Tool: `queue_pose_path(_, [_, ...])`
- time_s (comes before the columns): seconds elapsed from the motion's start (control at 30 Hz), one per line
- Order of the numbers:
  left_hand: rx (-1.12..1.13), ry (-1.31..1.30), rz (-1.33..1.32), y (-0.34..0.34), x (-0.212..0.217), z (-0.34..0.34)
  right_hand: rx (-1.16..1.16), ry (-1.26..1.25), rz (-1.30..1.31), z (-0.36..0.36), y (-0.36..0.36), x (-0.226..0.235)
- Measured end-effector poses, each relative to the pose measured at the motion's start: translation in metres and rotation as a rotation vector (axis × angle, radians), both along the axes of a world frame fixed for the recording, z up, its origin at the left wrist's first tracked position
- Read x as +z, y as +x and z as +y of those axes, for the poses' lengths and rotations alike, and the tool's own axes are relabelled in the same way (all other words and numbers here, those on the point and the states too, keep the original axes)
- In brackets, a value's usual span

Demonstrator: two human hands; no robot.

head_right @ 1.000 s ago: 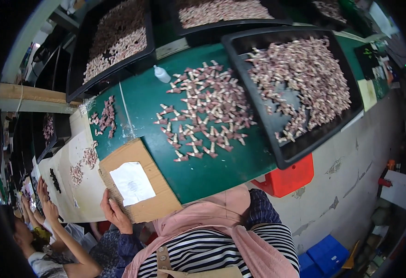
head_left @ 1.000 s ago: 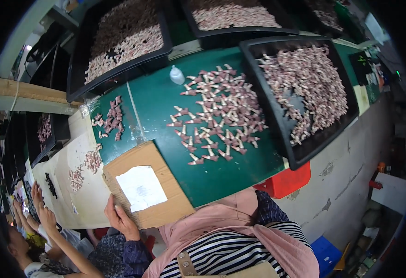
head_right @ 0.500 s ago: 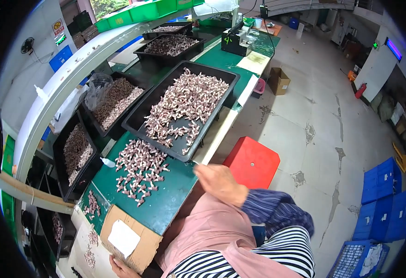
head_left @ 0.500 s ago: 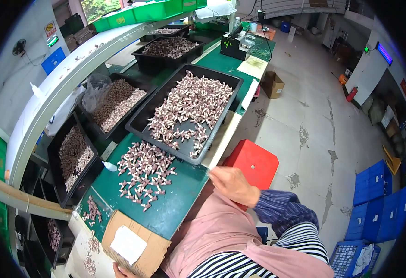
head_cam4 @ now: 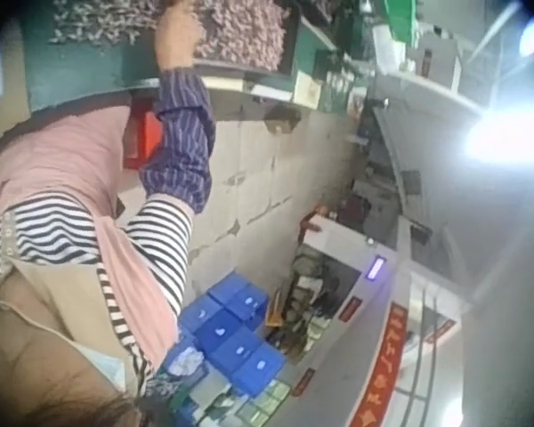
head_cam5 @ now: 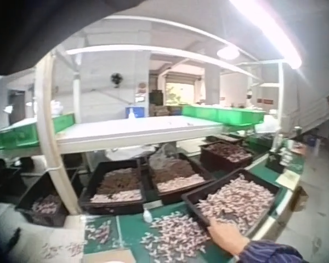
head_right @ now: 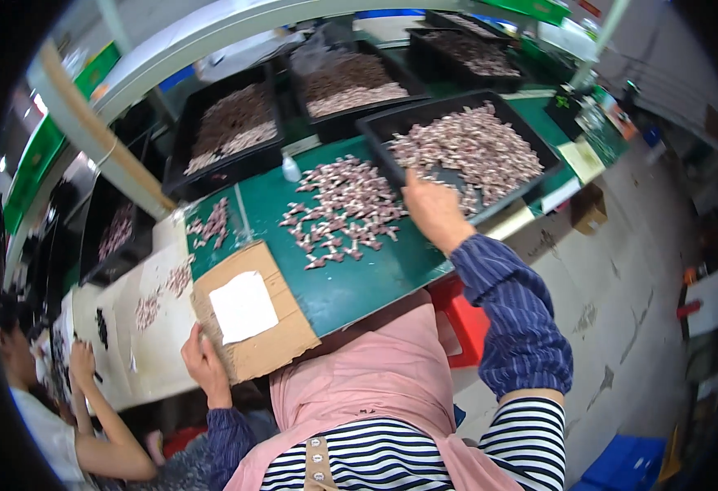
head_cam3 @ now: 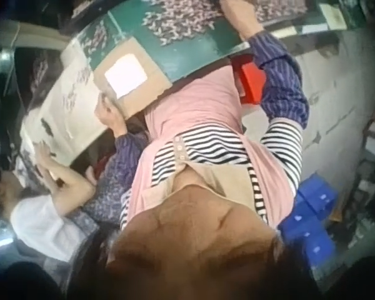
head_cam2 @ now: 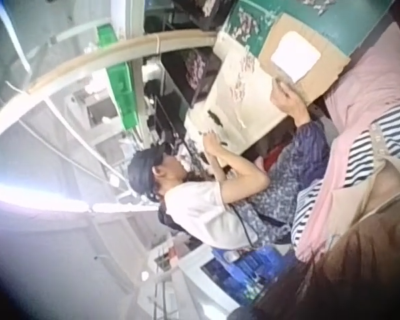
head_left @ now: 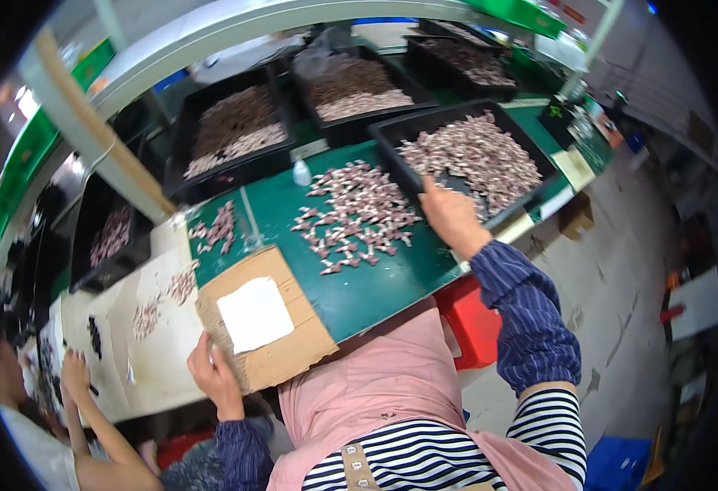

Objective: The person assembles small components by hand by picking up parts from the table, applying adhesive from a pad, and attaching the pieces together.

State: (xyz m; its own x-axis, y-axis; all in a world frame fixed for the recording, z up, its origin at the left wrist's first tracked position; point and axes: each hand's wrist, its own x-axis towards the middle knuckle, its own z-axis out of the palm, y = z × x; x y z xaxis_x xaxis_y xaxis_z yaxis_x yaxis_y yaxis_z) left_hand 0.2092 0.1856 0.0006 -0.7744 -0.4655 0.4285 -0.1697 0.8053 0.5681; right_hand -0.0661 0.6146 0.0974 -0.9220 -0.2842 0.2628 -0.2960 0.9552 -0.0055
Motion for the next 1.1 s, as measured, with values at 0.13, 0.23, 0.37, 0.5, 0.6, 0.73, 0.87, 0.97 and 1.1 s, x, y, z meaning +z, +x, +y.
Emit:
queue_pose_path(0.13, [0.016, -0.074, -0.021, -0.002, -0.001, 0.004, 0.011, 0.007, 0.052, 0.020, -0.005, -0.001])
queue_pose_path(0.23, [0.009, -0.070, -0.015, -0.003, -0.002, 0.006, 0.008, 0.000, 0.095, 0.037, -0.006, 0.005])
queue_pose_path(0.37, [0.050, -0.113, -0.020, 0.000, -0.003, 0.002, 0.056, -0.008, 0.387, 0.022, -0.005, 0.001])
queue_pose_path(0.5, [0.068, -0.112, -0.048, -0.002, 0.000, 0.004, 0.677, -0.263, 0.214, -0.097, 0.026, -0.019])
queue_pose_path(0.6, [0.054, -0.079, -0.019, -0.006, -0.002, 0.005, 0.743, -0.125, 0.116, -0.153, 0.034, -0.044])
queue_pose_path(0.73, [0.059, -0.094, -0.058, -0.002, 0.001, 0.007, 0.694, -0.038, 0.003, -0.160, 0.009, -0.072])
queue_pose_path(0.87, [0.047, -0.113, -0.071, -0.009, 0.009, 0.015, 0.639, -0.025, 0.027, -0.130, -0.006, -0.069])
queue_pose_path(0.97, [0.024, -0.185, -0.100, -0.019, 0.012, 0.027, 0.634, -0.034, 0.035, -0.119, -0.016, -0.067])
queue_pose_path(1.1, [0.058, -0.218, -0.135, -0.031, 0.016, 0.038, 0.649, -0.021, 0.030, -0.109, -0.024, -0.064])
